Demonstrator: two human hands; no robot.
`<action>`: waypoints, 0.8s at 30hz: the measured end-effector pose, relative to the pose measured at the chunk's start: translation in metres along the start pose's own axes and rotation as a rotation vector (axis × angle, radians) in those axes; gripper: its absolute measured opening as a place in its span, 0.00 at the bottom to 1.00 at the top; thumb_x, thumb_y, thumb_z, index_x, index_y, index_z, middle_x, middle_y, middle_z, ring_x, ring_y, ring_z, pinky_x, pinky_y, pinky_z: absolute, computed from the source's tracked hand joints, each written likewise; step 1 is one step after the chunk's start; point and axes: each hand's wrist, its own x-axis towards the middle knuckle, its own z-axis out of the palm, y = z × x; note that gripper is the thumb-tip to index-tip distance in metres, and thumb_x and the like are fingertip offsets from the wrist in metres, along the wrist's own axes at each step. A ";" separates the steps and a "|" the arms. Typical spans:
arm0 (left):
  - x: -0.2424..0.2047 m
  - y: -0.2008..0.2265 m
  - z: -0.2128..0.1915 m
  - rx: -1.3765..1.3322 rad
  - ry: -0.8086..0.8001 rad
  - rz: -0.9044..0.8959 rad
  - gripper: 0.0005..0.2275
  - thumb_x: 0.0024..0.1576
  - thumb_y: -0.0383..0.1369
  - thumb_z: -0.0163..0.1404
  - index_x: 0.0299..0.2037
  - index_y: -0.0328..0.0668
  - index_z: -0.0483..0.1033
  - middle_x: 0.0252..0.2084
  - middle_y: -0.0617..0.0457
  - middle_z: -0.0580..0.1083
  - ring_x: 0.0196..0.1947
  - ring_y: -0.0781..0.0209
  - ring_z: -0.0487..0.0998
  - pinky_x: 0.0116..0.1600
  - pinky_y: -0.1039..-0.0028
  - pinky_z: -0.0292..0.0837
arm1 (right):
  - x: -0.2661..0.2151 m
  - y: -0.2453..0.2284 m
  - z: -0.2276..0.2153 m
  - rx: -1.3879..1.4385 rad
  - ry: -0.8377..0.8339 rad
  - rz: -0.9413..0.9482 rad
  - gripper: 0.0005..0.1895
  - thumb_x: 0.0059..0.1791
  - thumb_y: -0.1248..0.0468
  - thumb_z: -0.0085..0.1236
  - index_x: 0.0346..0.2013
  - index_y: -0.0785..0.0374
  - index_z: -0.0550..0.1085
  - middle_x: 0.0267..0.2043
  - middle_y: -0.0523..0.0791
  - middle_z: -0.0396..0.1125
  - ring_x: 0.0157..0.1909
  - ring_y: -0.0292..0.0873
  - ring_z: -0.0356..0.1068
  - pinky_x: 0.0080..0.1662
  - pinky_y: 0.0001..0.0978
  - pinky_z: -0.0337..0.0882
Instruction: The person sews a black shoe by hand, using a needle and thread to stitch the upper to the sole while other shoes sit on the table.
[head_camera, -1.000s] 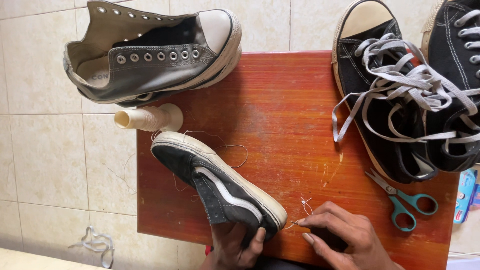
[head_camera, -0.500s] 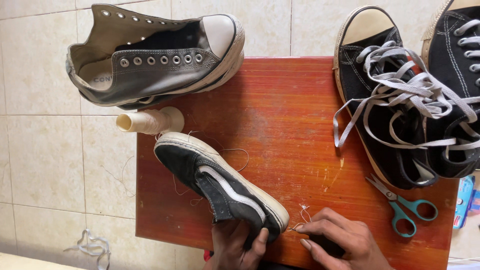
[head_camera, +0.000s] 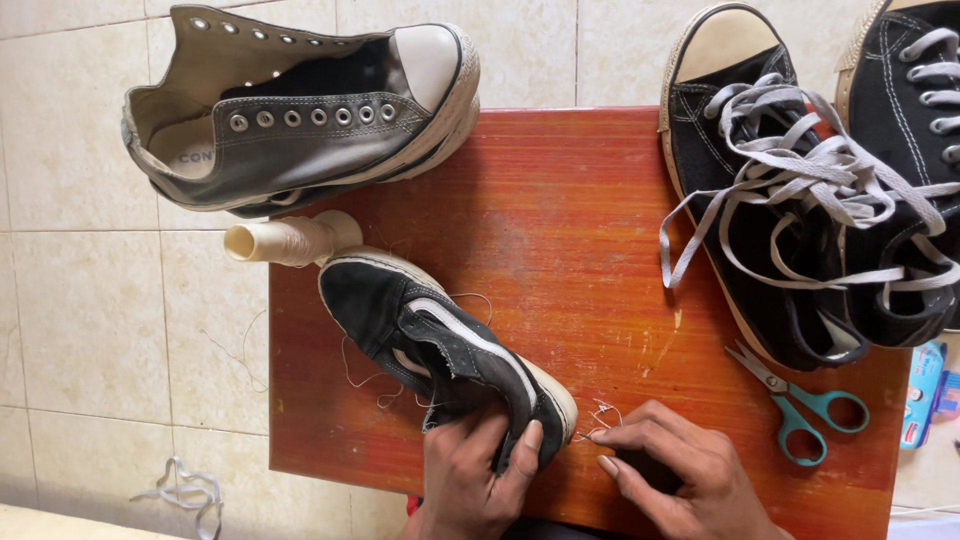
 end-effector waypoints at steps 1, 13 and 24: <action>0.000 0.001 0.001 0.000 -0.002 0.000 0.13 0.73 0.37 0.55 0.37 0.39 0.77 0.32 0.46 0.76 0.29 0.43 0.74 0.40 0.58 0.70 | 0.000 0.000 0.001 0.001 0.001 0.001 0.10 0.56 0.64 0.74 0.52 0.60 0.88 0.42 0.44 0.84 0.40 0.38 0.84 0.46 0.27 0.83; 0.000 0.001 0.002 0.021 -0.001 -0.012 0.14 0.74 0.38 0.55 0.36 0.42 0.77 0.31 0.48 0.75 0.29 0.43 0.75 0.39 0.58 0.70 | -0.001 0.003 0.004 0.013 0.009 0.003 0.12 0.55 0.63 0.75 0.54 0.58 0.88 0.43 0.45 0.83 0.40 0.38 0.84 0.45 0.26 0.83; 0.003 0.004 0.001 0.025 0.004 -0.023 0.13 0.73 0.39 0.54 0.38 0.41 0.80 0.33 0.48 0.78 0.31 0.44 0.77 0.40 0.59 0.73 | 0.000 0.003 0.003 -0.004 -0.007 0.008 0.11 0.56 0.62 0.74 0.54 0.58 0.89 0.43 0.44 0.83 0.40 0.39 0.84 0.46 0.27 0.83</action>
